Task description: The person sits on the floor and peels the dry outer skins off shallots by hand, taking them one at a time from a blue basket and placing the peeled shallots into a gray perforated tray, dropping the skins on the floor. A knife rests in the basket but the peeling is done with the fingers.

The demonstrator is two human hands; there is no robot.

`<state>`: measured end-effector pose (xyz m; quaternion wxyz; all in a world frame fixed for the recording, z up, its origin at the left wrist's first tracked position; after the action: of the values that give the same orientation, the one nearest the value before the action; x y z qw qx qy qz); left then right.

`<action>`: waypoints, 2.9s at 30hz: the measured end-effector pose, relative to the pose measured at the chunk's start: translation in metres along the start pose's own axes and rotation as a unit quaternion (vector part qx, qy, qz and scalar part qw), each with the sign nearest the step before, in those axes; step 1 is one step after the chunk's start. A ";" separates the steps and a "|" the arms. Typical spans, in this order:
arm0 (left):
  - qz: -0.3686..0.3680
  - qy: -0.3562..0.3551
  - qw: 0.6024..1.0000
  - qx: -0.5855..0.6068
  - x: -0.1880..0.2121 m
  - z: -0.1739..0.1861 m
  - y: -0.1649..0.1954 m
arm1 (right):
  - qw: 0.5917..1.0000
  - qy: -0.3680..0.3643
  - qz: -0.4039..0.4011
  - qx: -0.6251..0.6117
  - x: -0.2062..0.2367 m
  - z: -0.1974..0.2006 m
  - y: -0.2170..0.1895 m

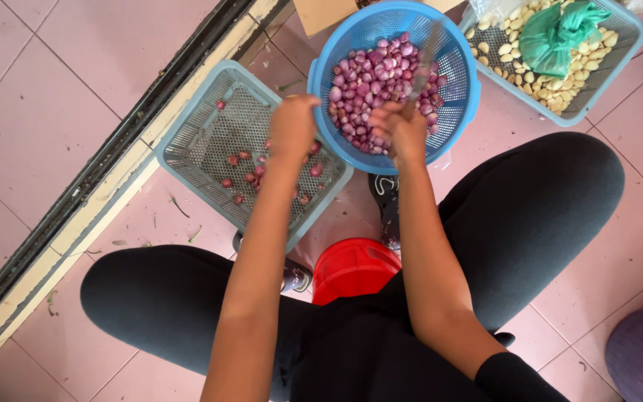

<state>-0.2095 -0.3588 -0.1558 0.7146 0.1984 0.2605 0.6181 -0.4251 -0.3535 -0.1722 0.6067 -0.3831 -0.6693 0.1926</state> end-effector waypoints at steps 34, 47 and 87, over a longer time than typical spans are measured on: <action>-0.190 -0.104 0.954 -0.206 -0.039 -0.094 0.054 | 0.985 0.091 -0.014 0.147 -0.003 0.026 0.009; -0.077 0.004 0.997 0.014 -0.037 -0.032 0.026 | 0.986 0.059 -0.003 0.157 -0.030 0.043 0.029; 0.035 -0.090 0.894 -0.438 -0.018 -0.134 0.078 | 0.986 0.126 0.051 0.093 -0.035 0.046 -0.007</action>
<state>-0.3547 -0.3690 -0.2115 0.7274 -0.0712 -0.1097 0.6736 -0.4727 -0.3745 -0.1991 0.7085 -0.3804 -0.5461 0.2348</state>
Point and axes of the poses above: each hand's wrist, its own x-axis away from the middle knuckle, its own z-axis out of the back of the hand, y = z × x, the point moved 10 cm from there along -x, towards the middle knuckle, and after that the axes turned 11 degrees about -z, right-handed, at the moved point
